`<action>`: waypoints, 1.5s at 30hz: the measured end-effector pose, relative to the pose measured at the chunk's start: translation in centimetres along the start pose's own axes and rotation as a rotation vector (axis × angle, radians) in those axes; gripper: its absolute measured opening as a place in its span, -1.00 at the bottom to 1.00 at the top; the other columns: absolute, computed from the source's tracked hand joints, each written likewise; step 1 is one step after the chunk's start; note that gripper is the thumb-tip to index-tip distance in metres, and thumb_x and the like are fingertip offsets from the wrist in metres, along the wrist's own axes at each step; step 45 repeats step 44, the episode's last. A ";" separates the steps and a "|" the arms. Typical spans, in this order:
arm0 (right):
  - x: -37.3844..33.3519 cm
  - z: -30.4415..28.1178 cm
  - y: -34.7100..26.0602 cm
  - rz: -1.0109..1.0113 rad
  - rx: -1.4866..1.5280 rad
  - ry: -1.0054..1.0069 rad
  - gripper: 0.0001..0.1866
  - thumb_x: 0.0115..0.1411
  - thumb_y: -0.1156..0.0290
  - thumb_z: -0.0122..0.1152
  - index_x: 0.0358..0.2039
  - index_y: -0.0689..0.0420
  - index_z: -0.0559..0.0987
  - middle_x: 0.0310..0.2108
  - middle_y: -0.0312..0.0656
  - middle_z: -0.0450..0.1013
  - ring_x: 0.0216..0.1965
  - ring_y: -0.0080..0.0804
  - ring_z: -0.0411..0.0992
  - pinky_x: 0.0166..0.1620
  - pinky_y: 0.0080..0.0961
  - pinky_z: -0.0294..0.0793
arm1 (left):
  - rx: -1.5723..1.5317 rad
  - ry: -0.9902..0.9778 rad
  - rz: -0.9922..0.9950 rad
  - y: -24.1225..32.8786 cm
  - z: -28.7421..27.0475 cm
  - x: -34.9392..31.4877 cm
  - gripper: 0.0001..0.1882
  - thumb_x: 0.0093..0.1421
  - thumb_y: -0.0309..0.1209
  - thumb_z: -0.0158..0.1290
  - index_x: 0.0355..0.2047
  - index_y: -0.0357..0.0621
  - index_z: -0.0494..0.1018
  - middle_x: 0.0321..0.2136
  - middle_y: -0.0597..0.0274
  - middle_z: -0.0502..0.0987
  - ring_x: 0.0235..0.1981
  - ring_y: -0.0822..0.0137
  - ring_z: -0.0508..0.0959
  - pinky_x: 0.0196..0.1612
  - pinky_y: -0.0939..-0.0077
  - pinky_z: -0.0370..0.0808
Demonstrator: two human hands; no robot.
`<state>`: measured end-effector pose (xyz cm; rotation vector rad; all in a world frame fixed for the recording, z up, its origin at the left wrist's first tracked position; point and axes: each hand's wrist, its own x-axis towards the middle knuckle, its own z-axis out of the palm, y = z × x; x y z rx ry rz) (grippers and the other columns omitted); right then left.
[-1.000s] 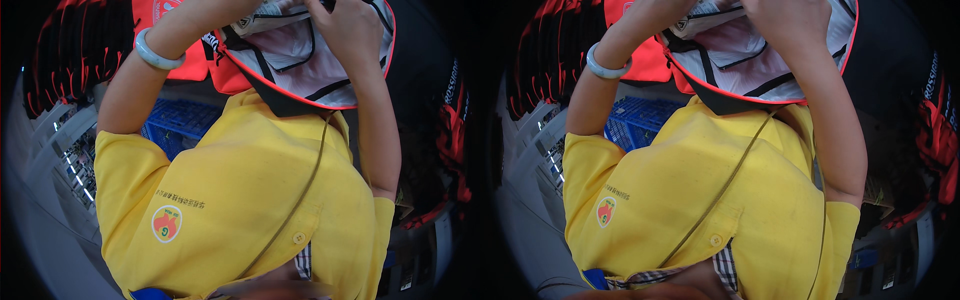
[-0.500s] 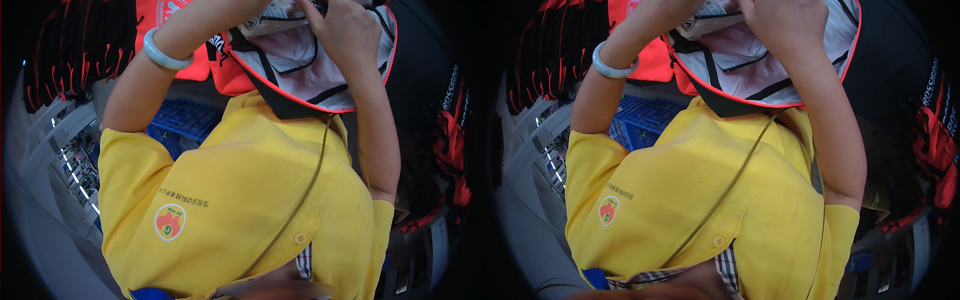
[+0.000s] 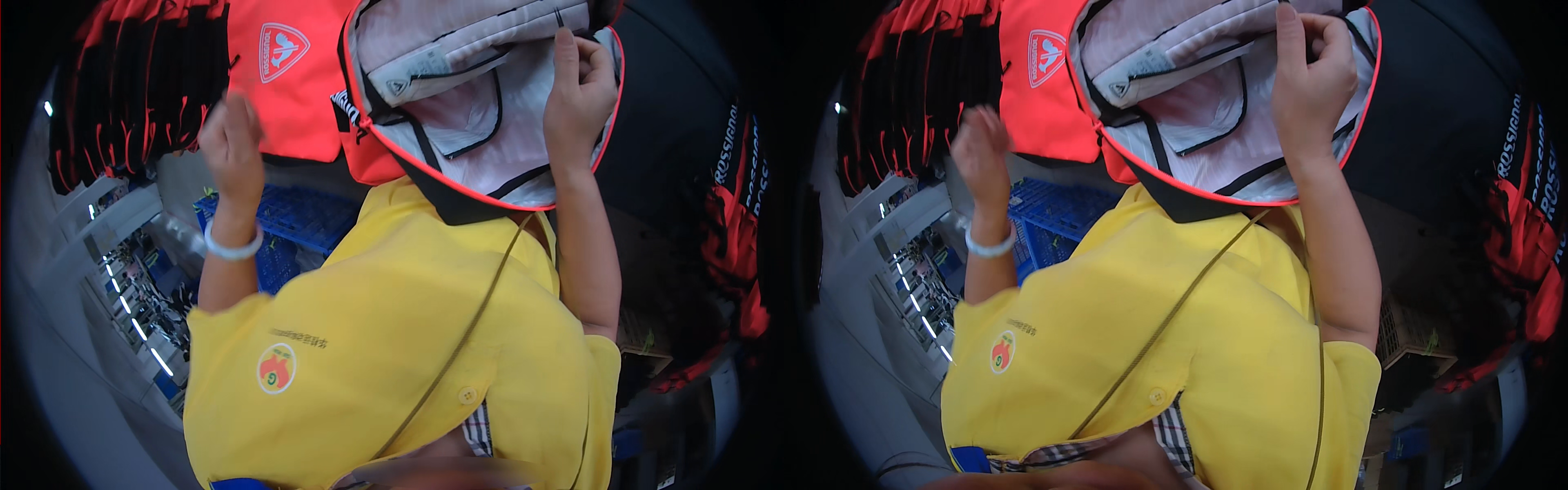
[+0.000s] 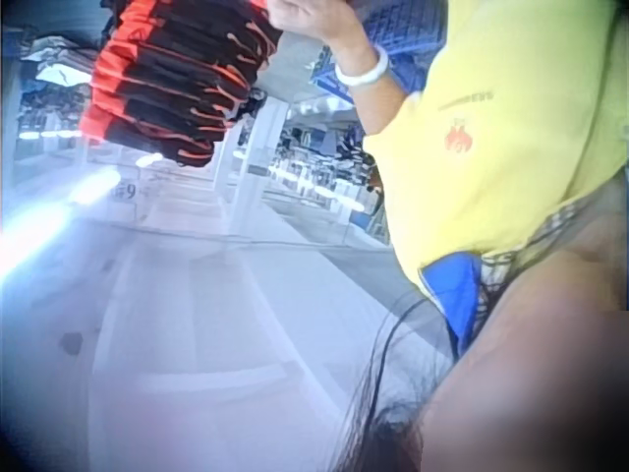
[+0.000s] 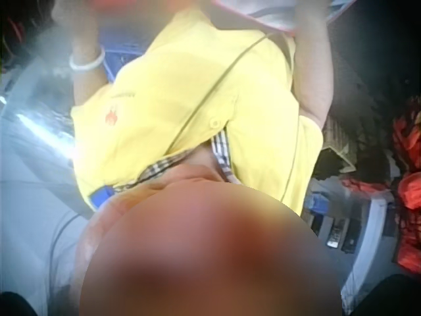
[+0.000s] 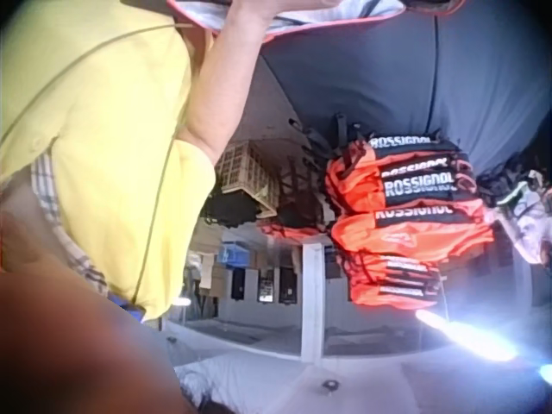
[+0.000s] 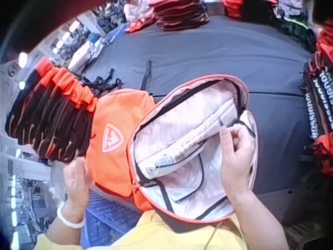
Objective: Inspecting and sorting red backpacks in a manufacturing or distribution facility.
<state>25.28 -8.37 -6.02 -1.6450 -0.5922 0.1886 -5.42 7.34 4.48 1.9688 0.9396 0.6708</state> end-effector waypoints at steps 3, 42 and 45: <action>0.0 -0.4 1.0 0.063 0.087 0.041 -0.67 0.30 0.19 0.25 -0.32 0.26 0.55 -0.58 -0.45 0.35 -0.55 -0.80 0.19 -0.50 -0.75 0.10 | 0.721 -0.323 -0.455 -1.0 -2.5 -6.3 -0.73 0.25 -0.29 0.16 -0.40 -0.19 0.35 -0.71 0.28 0.35 -0.66 0.48 0.33 -0.56 0.52 0.26; 7.9 0.4 1.5 0.155 -0.342 -0.101 -0.69 0.16 0.17 0.30 -0.42 0.21 0.59 -0.44 0.03 0.57 -0.29 -0.05 0.54 -0.19 -0.21 0.46 | 0.303 -0.135 -0.013 3.0 10.2 4.7 -0.28 0.21 -0.38 0.19 0.32 -0.21 0.12 0.21 -0.07 0.25 0.09 0.10 0.45 0.07 0.26 0.49; 8.2 0.3 1.2 0.049 -0.552 -0.131 -0.68 0.15 0.14 0.31 -0.39 0.17 0.61 -0.41 0.00 0.59 -0.17 -0.08 0.54 -0.10 -0.18 0.43 | 0.343 -0.143 0.004 3.0 10.1 4.6 -0.27 0.22 -0.37 0.18 0.33 -0.20 0.11 0.23 -0.08 0.23 0.10 0.09 0.45 0.08 0.26 0.48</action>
